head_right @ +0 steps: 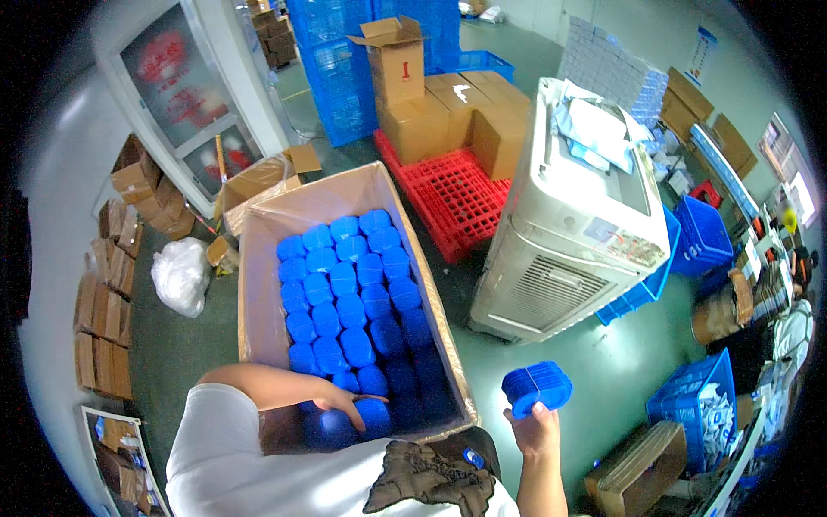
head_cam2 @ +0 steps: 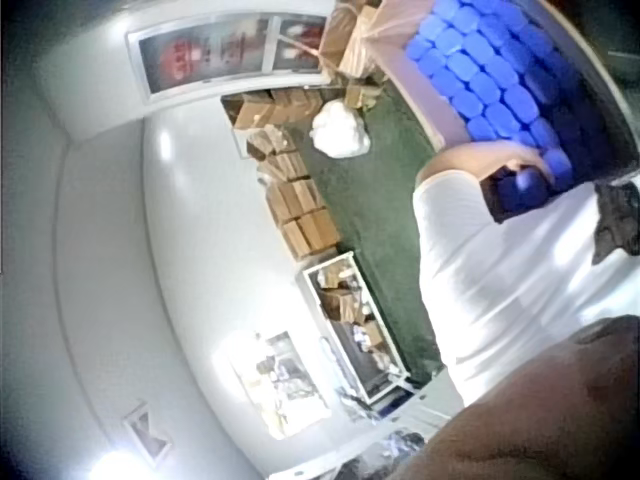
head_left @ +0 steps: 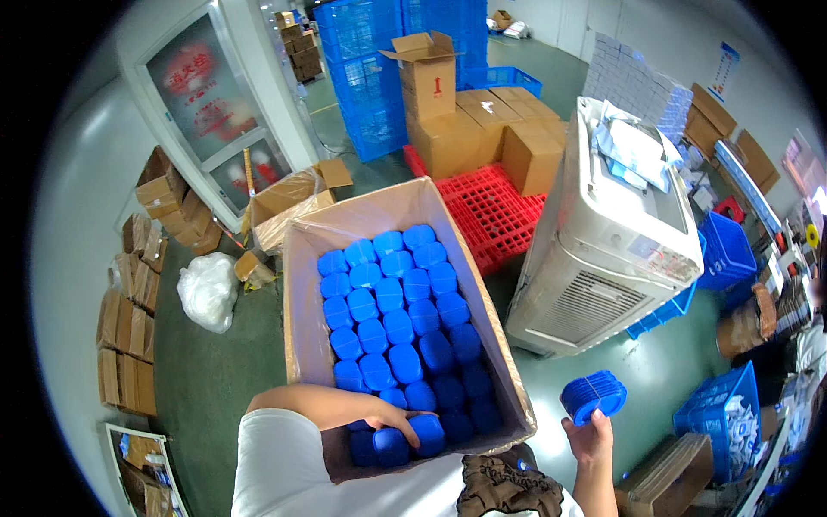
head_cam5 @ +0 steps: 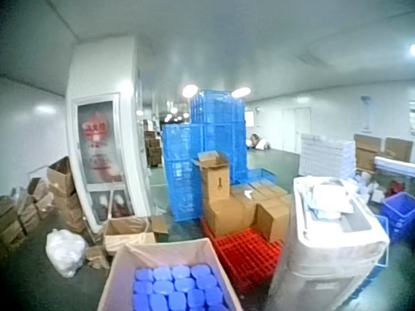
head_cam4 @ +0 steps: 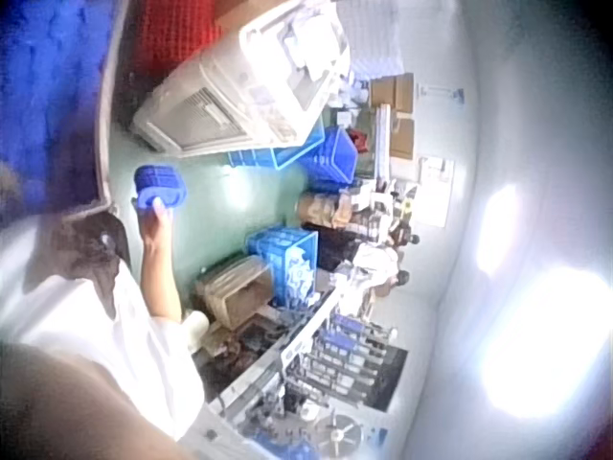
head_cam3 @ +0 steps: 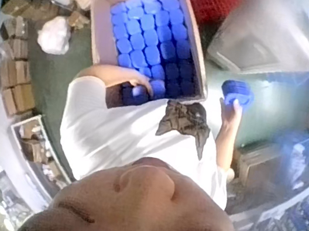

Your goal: The person takes stacks of blue plastic lids from a large box, places them into an automated packaging machine feeder, and then moves to a table to organize packed wet-wipe style pouches.

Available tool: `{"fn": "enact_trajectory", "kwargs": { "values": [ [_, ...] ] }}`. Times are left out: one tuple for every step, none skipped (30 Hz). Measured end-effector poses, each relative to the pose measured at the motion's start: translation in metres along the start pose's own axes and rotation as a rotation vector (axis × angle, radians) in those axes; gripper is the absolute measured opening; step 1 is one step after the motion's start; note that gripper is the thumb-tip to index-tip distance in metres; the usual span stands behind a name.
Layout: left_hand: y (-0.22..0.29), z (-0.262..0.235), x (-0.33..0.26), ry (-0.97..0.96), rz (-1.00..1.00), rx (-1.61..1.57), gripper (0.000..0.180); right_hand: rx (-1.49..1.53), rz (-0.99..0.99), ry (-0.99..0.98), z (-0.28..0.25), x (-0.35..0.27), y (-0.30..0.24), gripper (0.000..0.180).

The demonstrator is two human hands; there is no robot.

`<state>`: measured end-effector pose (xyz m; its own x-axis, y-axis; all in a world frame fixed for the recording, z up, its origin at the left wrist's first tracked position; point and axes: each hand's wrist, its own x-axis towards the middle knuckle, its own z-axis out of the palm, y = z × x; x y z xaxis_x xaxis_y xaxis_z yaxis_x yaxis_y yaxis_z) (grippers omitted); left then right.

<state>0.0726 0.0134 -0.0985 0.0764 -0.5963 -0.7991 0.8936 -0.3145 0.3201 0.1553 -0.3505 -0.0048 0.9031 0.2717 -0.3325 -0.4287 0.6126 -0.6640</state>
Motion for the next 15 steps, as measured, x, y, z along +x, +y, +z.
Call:
{"fn": "enact_trajectory", "kwargs": {
  "values": [
    [0.005,0.009,-0.009,0.009,-0.018,-0.004,0.094,0.005,0.004,-0.007,0.001,0.000,0.001,0.062],
    [0.011,0.020,-0.020,0.019,-0.036,-0.006,0.094,0.010,0.006,-0.013,0.002,0.000,0.003,0.062],
    [0.017,0.026,-0.027,0.031,-0.052,-0.001,0.094,0.016,0.001,-0.022,0.002,0.001,0.004,0.061],
    [0.009,0.020,-0.020,0.026,-0.026,0.020,0.095,0.015,-0.005,-0.017,0.000,0.002,0.006,0.059],
    [0.007,0.018,-0.017,0.020,-0.021,0.016,0.094,0.021,0.000,-0.007,0.000,0.000,0.005,0.059],
    [0.008,0.015,-0.015,0.014,-0.016,0.016,0.093,0.028,0.002,0.003,0.001,0.000,0.004,0.059],
    [0.008,0.012,-0.012,0.008,-0.012,0.015,0.092,0.034,0.003,0.013,0.001,0.000,0.003,0.059],
    [0.009,0.008,-0.010,0.003,-0.040,-0.044,0.092,0.029,0.002,0.013,0.003,0.000,0.001,0.059],
    [0.006,0.006,-0.009,0.002,-0.064,-0.113,0.091,0.025,-0.001,0.014,0.004,-0.001,0.000,0.059],
    [0.003,0.004,-0.009,0.002,-0.088,-0.182,0.090,0.021,-0.004,0.016,0.004,-0.002,0.000,0.059],
    [-0.003,-0.002,-0.008,-0.023,-0.076,-0.228,0.090,0.017,-0.006,0.017,0.004,-0.003,-0.001,0.058],
    [-0.005,-0.008,-0.006,-0.055,-0.063,-0.267,0.089,0.014,-0.016,0.012,0.002,-0.003,-0.002,0.056],
    [-0.007,-0.011,-0.003,-0.087,-0.050,-0.308,0.088,0.025,-0.015,0.008,-0.001,-0.004,-0.002,0.055],
    [-0.009,-0.013,0.001,-0.090,-0.059,-0.294,0.088,0.036,-0.013,0.003,-0.004,-0.004,-0.002,0.054],
    [-0.009,-0.012,0.002,-0.089,-0.066,-0.281,0.088,0.048,-0.012,-0.004,-0.005,-0.004,-0.003,0.053]
  ]
}}
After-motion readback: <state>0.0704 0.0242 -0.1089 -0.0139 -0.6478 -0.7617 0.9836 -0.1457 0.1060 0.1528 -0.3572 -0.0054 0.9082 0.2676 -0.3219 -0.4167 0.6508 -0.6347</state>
